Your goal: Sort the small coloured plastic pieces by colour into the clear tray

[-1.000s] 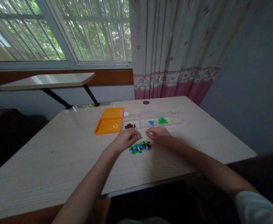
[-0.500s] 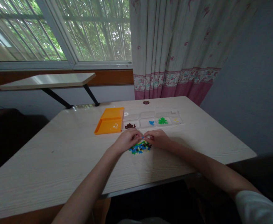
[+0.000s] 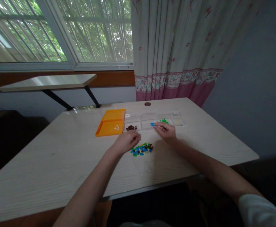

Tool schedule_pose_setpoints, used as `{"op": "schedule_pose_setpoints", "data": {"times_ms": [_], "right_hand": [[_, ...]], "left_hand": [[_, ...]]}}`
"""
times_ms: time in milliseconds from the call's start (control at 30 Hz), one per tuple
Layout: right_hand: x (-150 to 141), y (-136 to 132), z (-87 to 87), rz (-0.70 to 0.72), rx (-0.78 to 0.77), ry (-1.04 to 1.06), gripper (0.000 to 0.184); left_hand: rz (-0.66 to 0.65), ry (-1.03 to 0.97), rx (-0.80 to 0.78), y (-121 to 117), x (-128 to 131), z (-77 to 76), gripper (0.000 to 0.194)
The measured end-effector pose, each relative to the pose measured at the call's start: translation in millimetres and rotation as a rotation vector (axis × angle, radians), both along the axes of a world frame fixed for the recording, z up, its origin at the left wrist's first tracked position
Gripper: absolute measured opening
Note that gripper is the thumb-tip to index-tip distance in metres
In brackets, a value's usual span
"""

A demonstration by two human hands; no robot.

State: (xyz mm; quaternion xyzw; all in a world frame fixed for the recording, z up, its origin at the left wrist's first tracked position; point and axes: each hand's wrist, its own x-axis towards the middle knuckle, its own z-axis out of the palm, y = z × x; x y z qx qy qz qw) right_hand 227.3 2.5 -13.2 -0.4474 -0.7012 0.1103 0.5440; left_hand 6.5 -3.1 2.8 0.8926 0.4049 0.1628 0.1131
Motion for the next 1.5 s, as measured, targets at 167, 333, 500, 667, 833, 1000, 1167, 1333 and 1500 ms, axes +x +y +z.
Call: {"op": "schedule_pose_setpoints", "data": {"times_ms": [167, 333, 500, 667, 833, 1000, 1167, 1333, 1500], "right_hand": [[2, 5, -3.3, 0.000, -0.020, 0.024, 0.028], [10, 17, -4.4, -0.093, -0.103, -0.124, 0.029], [17, 23, 0.3, -0.169, -0.256, -0.375, 0.030], [25, 17, 10.1, 0.154, -0.315, -0.529, 0.027], [27, 6, 17.2, 0.588, -0.514, -0.588, 0.021], [18, -2, 18.5, 0.690, -0.551, -0.603, 0.018], [15, -2, 17.3, 0.665, -0.490, -0.634, 0.016], [13, -1, 13.4, 0.537, -0.449, -0.537, 0.018], [6, -1, 6.2, 0.502, -0.427, -0.433, 0.019]], "left_hand": [[0.003, 0.046, 0.025, 0, 0, -1.1, 0.020], [-0.003, 0.033, -0.001, 0, 1, -0.3, 0.020], [-0.003, 0.033, -0.017, -1, 1, 1.3, 0.019], [0.019, 0.048, -0.002, -1, 1, 0.5, 0.019], [0.017, 0.044, -0.011, -2, 2, 1.1, 0.018], [0.025, 0.052, 0.008, -2, 1, 1.2, 0.019], [0.008, 0.023, -0.008, -2, 2, 1.4, 0.019], [-0.019, -0.102, -0.076, -4, 7, 2.6, 0.019], [-0.029, -0.257, -0.112, -7, 15, 1.7, 0.017]]}}
